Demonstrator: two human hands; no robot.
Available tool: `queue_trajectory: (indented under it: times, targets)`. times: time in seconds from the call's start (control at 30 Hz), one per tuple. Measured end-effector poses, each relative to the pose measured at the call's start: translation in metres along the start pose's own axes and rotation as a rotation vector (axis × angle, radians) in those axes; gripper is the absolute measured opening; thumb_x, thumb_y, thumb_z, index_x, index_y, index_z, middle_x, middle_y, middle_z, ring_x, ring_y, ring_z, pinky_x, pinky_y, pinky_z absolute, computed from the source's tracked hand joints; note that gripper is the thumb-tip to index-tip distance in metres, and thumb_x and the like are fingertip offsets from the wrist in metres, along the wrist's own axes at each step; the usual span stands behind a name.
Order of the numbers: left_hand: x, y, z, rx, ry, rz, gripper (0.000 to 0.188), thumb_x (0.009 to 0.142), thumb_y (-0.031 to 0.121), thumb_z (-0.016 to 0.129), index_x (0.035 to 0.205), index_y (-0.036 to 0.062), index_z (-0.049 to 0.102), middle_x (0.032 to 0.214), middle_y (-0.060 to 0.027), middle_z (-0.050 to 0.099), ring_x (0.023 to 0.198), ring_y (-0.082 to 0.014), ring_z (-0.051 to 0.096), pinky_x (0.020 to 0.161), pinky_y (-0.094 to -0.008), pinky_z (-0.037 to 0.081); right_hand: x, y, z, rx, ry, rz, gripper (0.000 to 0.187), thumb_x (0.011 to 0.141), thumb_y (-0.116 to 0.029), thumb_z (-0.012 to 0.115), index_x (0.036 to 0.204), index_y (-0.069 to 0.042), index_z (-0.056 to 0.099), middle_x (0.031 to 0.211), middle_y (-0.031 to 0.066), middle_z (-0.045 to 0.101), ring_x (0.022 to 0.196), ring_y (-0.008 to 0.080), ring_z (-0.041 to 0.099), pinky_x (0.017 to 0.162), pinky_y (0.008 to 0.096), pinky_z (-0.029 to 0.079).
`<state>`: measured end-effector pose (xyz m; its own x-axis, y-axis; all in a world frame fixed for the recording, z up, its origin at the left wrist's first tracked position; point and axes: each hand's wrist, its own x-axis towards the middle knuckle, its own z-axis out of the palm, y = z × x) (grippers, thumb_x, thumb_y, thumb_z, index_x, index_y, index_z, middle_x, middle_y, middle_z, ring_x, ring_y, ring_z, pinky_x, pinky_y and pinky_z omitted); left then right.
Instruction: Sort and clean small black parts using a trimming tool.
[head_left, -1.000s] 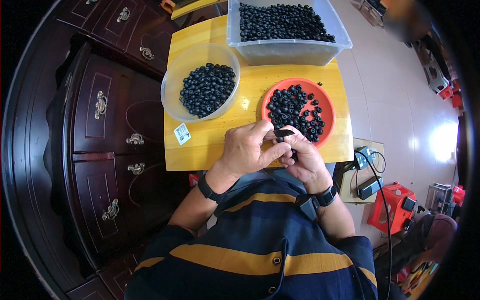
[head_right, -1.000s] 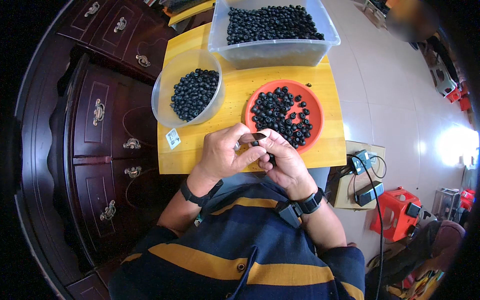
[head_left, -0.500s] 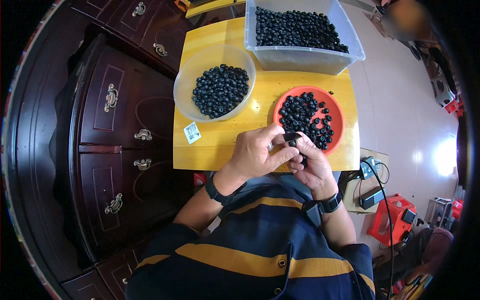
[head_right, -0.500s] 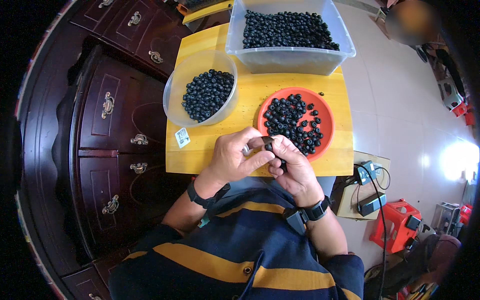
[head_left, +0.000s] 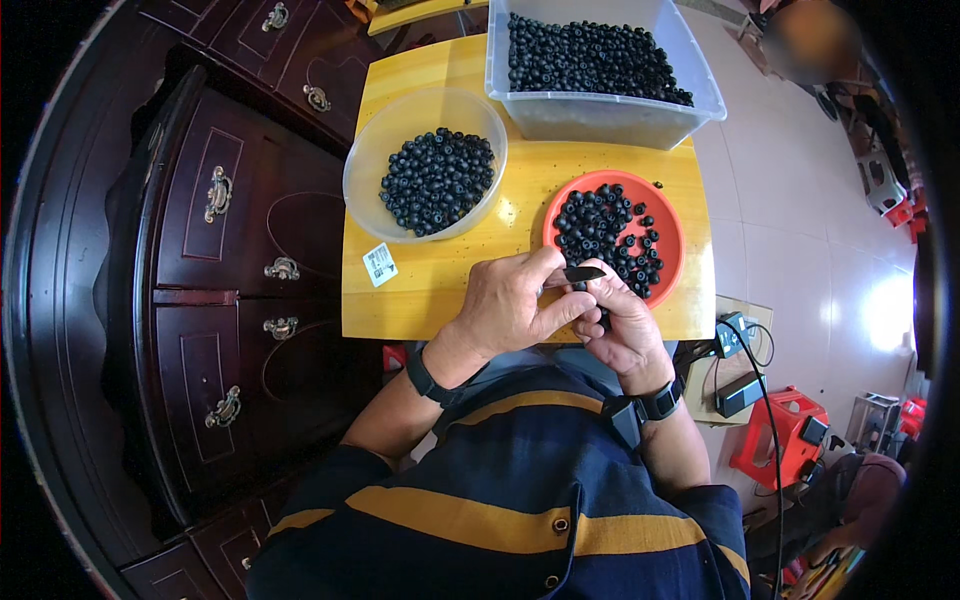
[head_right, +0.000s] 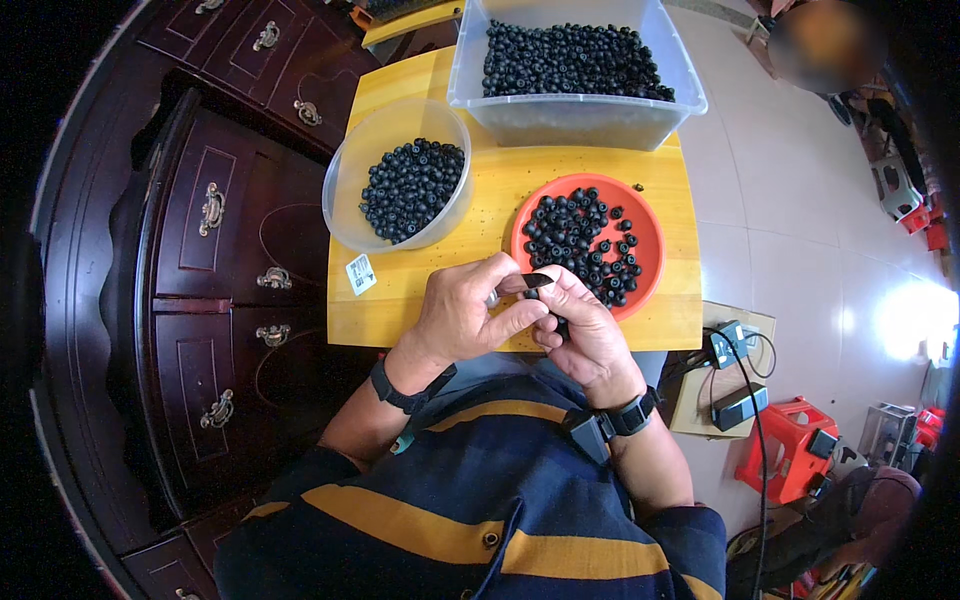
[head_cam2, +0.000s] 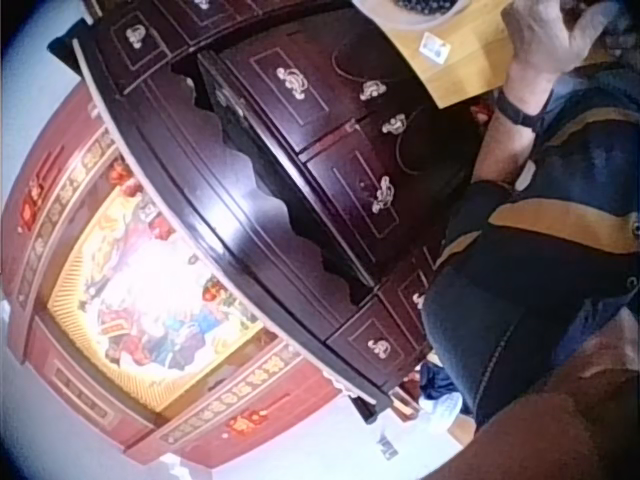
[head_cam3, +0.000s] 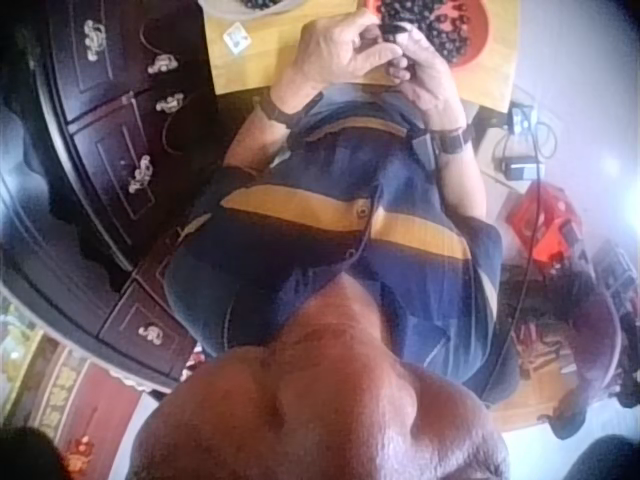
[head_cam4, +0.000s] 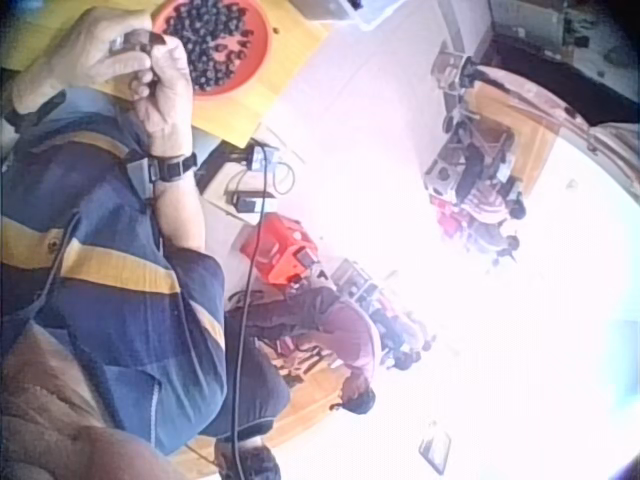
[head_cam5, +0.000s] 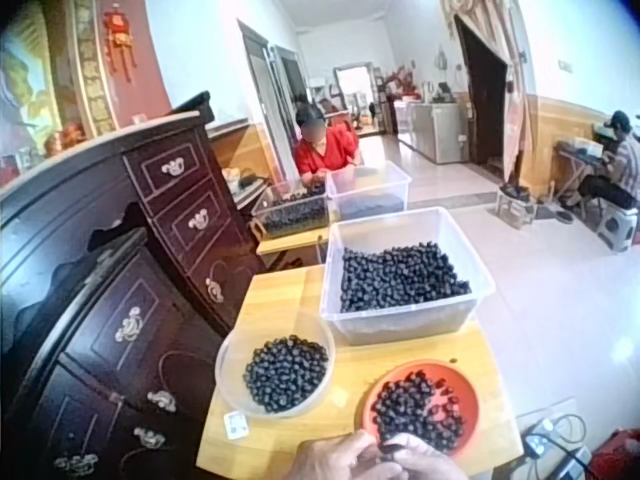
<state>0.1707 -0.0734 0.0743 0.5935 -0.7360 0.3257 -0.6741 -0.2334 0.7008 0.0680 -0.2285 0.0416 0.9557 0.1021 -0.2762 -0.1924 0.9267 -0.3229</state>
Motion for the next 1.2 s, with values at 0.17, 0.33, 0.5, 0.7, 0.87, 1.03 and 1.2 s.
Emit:
queue_trajectory:
  times: [0.17,0.33,0.5,0.7,0.87,1.03,1.2]
  targets:
    - [-0.001,0.0,0.001,0.074,-0.017,0.026,0.035,0.09,0.039,0.074,0.085,0.006,0.063,0.071,-0.01,0.068,0.064,-0.0274,0.07,0.055,-0.0357,0.051,0.001,-0.001,-0.001,0.028,0.028,0.003,0.008,0.1,-0.013,0.061,0.107,-0.008,0.06,0.085,-0.0002,0.061,0.06,0.0023,0.053,0.049,0.0149,0.043]
    - [-0.002,-0.001,0.004,0.024,0.007,0.017,0.033,0.089,0.035,0.076,0.084,0.0057,0.063,0.07,-0.0097,0.067,0.06,-0.0261,0.067,0.054,-0.0348,0.05,0.001,-0.002,-0.002,-0.011,0.015,-0.013,0.01,0.1,-0.013,0.061,0.108,-0.008,0.06,0.087,-0.0006,0.061,0.06,0.0024,0.052,0.05,0.0147,0.042]
    - [0.003,0.008,-0.005,-0.117,0.058,-0.017,0.026,0.088,0.027,0.078,0.09,0.0056,0.064,0.067,-0.0061,0.064,0.054,-0.0188,0.061,0.053,-0.0311,0.048,0.001,-0.002,0.005,0.011,0.043,-0.015,0.012,0.101,-0.018,0.062,0.109,-0.009,0.06,0.089,-0.0014,0.061,0.061,0.0022,0.051,0.051,0.0144,0.041]
    - [0.003,0.017,-0.001,-0.185,0.092,-0.039,0.023,0.085,0.015,0.079,0.098,0.0059,0.063,0.068,-0.0054,0.064,0.055,-0.0147,0.059,0.054,-0.0293,0.048,0.002,0.0,-0.001,0.046,-0.041,0.021,0.014,0.101,-0.021,0.062,0.111,-0.012,0.059,0.089,-0.0038,0.058,0.064,0.0016,0.05,0.051,0.0154,0.041]
    - [-0.001,0.013,0.002,-0.159,0.077,-0.032,0.02,0.085,0.01,0.077,0.1,0.0063,0.064,0.067,-0.0055,0.064,0.056,-0.0145,0.063,0.054,-0.0298,0.05,0.004,0.005,-0.004,0.012,-0.03,0.016,0.014,0.102,-0.023,0.061,0.111,-0.012,0.059,0.083,-0.0047,0.054,0.066,0.0029,0.051,0.05,0.0159,0.041]
    - [0.01,0.003,-0.022,-0.035,0.229,-0.059,0.017,0.087,0.008,0.073,0.101,0.0048,0.064,0.066,-0.0055,0.065,0.058,-0.0144,0.064,0.054,-0.0301,0.05,0.003,0.005,0.0,0.07,0.107,0.046,0.021,0.103,-0.028,0.058,0.115,-0.01,0.06,0.102,0.0046,0.066,0.073,0.0101,0.06,0.052,0.0188,0.047]
    - [0.018,-0.007,-0.062,0.081,0.462,-0.128,0.029,0.087,0.005,0.075,0.113,0.0028,0.063,0.067,-0.0061,0.064,0.057,-0.0117,0.061,0.053,-0.0286,0.049,0.008,0.003,-0.001,0.217,0.042,0.06,0.044,0.106,-0.038,0.047,0.132,-0.004,0.057,0.135,0.0176,0.061,0.111,0.0257,0.067,0.084,0.033,0.06]
